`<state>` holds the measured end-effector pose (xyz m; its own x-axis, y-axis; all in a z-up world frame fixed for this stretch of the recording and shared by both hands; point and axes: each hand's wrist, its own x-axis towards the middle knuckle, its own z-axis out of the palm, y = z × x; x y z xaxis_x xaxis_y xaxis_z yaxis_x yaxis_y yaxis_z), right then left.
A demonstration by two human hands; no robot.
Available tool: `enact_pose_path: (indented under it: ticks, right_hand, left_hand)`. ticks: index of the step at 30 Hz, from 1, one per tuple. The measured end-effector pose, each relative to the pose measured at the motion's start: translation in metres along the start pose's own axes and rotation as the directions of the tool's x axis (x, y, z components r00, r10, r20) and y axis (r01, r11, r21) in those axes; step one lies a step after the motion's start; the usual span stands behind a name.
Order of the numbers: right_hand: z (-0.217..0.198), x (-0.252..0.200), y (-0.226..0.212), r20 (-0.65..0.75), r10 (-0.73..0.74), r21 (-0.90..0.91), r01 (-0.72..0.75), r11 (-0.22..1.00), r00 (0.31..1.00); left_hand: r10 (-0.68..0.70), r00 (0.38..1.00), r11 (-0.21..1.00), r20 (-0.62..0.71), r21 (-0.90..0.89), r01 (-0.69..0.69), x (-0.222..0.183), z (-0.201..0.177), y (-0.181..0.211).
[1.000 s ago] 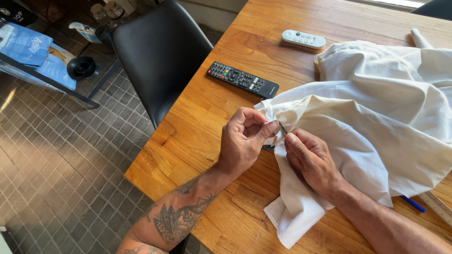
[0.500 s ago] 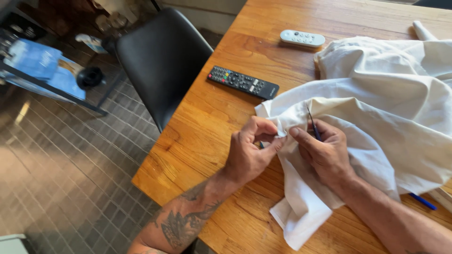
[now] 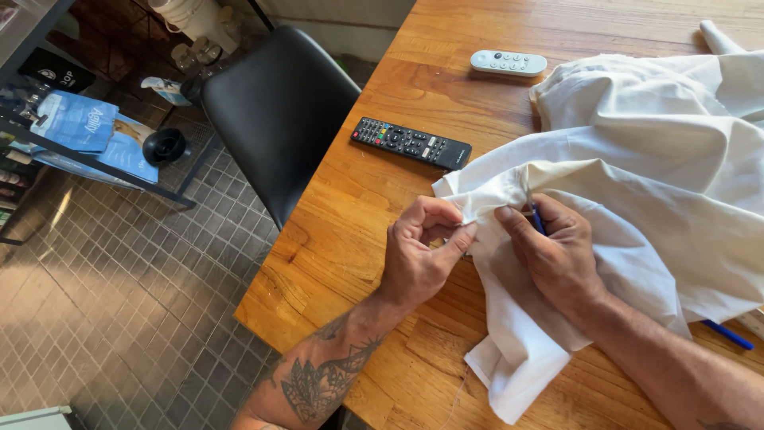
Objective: Trimming excess threads and fabric from a white garment using thread snips
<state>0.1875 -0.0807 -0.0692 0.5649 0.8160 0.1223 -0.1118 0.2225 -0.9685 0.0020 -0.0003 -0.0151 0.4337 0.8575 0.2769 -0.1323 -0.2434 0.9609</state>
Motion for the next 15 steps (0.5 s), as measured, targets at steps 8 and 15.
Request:
enact_pose_path:
  ticks: [8, 15]
  right_hand:
    - [0.008, -0.027, -0.028, 0.221, -0.075, -0.058, 0.09, 0.994, 0.972]
    - [0.007, -0.026, -0.023, 0.427, -0.036, -0.137, 0.105, 0.985, 0.904]
  left_hand:
    - [-0.009, 0.996, 1.0, -0.093, 0.023, 0.011, 0.01, -0.011, 0.003]
    - [0.061, 0.994, 0.985, -0.089, 0.167, -0.045, 0.007, -0.009, 0.007]
